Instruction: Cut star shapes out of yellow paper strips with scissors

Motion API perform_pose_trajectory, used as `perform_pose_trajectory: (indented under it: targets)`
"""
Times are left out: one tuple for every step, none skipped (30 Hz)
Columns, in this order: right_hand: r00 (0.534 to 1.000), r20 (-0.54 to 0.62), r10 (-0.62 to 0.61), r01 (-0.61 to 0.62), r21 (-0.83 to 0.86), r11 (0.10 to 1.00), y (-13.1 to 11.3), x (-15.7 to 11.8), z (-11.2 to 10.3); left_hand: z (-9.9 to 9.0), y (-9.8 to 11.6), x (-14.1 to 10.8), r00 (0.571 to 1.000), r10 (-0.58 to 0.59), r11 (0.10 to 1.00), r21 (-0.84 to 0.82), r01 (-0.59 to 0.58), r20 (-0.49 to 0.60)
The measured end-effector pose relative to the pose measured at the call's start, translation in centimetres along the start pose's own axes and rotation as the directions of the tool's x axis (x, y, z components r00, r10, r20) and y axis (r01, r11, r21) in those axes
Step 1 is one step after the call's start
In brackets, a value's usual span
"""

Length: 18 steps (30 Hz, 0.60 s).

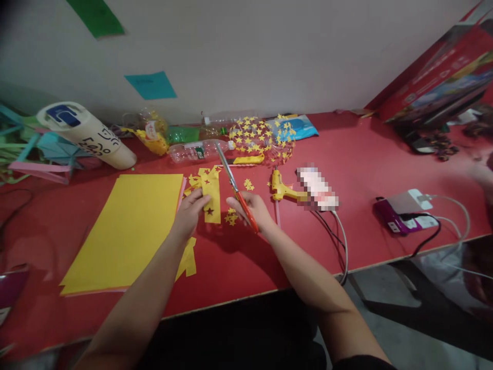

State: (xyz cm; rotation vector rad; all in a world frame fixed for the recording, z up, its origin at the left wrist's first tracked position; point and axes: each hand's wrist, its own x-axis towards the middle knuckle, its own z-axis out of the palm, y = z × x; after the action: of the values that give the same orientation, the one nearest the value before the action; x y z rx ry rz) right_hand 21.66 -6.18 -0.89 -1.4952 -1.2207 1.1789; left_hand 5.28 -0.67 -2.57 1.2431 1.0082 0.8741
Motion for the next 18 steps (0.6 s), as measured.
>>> perform_pose_trajectory:
  targets:
    - [0.999, 0.046, -0.012, 0.015, -0.073, 0.997, -0.1, 0.0, -0.3, -0.3, -0.1, 0.2, 0.998, 0.043, 0.999, -0.006, -0.044, -0.055]
    - [0.996, 0.087, -0.010, 0.024, -0.157, 0.987, -0.3, -0.1, -0.7, -0.6, -0.1, 0.4, 0.990, 0.079, 0.996, -0.021, -0.082, -0.114]
    - [0.994, 0.110, -0.008, 0.033, -0.229, 0.973, -0.4, -0.2, -0.9, -0.9, -0.1, 0.6, 0.981, 0.101, 0.993, -0.046, -0.110, -0.163]
    - [0.991, 0.133, 0.001, 0.038, -0.294, 0.955, -0.6, -0.2, -1.1, -1.1, 0.0, 0.6, 0.972, 0.111, 0.990, -0.066, -0.126, -0.206]
    - [0.985, 0.169, 0.022, 0.038, -0.343, 0.939, -0.7, -0.3, -1.2, -1.3, 0.1, 0.6, 0.965, 0.111, 0.988, -0.080, -0.133, -0.238]
    - [0.976, 0.213, 0.037, 0.046, -0.373, 0.927, -0.7, -0.5, -1.2, -1.4, 0.3, 0.6, 0.958, 0.116, 0.985, -0.091, -0.145, -0.263]
    - [0.967, 0.249, 0.052, 0.054, -0.403, 0.914, -0.7, -0.6, -1.2, -1.5, 0.5, 0.5, 0.951, 0.131, 0.982, -0.093, -0.163, -0.281]
    - [0.959, 0.277, 0.064, 0.063, -0.427, 0.902, -0.6, -0.7, -1.1, -1.5, 0.7, 0.4, 0.944, 0.150, 0.979, -0.089, -0.183, -0.294]
    - [0.953, 0.296, 0.068, 0.074, -0.442, 0.894, -0.5, -0.7, -0.9, -1.6, 0.8, 0.2, 0.938, 0.168, 0.977, -0.078, -0.200, -0.303]
    - [0.947, 0.314, 0.064, 0.086, -0.442, 0.893, -0.3, -0.8, -0.8, -1.6, 1.0, 0.1, 0.934, 0.184, 0.975, -0.060, -0.212, -0.308]
    - [0.941, 0.335, 0.058, 0.097, -0.428, 0.899, 0.0, -0.8, -0.6, -1.6, 1.1, -0.1, 0.927, 0.199, 0.974, -0.040, -0.223, -0.317]
    - [0.932, 0.358, 0.050, 0.106, -0.402, 0.909, 0.2, -0.8, -0.5, -1.6, 1.2, -0.2, 0.923, 0.213, 0.973, -0.018, -0.231, -0.321]
    - [0.925, 0.377, 0.041, 0.114, -0.381, 0.918, 0.5, -0.8, -0.4, -1.6, 1.3, -0.3, 0.920, 0.226, 0.971, 0.002, -0.238, -0.319]
    - [0.916, 0.399, 0.035, 0.122, -0.363, 0.924, 0.8, -0.8, -0.4, -1.6, 1.4, -0.4, 0.920, 0.231, 0.971, 0.018, -0.238, -0.316]
    - [0.911, 0.410, 0.033, 0.121, -0.344, 0.931, 1.0, -0.8, -0.4, -1.6, 1.5, -0.4, 0.922, 0.232, 0.972, 0.033, -0.234, -0.310]
    - [0.908, 0.418, 0.032, 0.117, -0.326, 0.938, 1.2, -0.8, -0.4, -1.7, 1.6, -0.5, 0.924, 0.229, 0.973, 0.047, -0.225, -0.306]
    - [0.905, 0.425, 0.035, 0.108, -0.310, 0.945, 1.4, -0.8, -0.4, -1.7, 1.7, -0.5, 0.925, 0.224, 0.975, 0.061, -0.216, -0.306]
    - [0.902, 0.431, 0.041, 0.098, -0.296, 0.950, 1.5, -0.7, -0.4, -1.7, 1.8, -0.6, 0.925, 0.223, 0.975, 0.078, -0.209, -0.307]
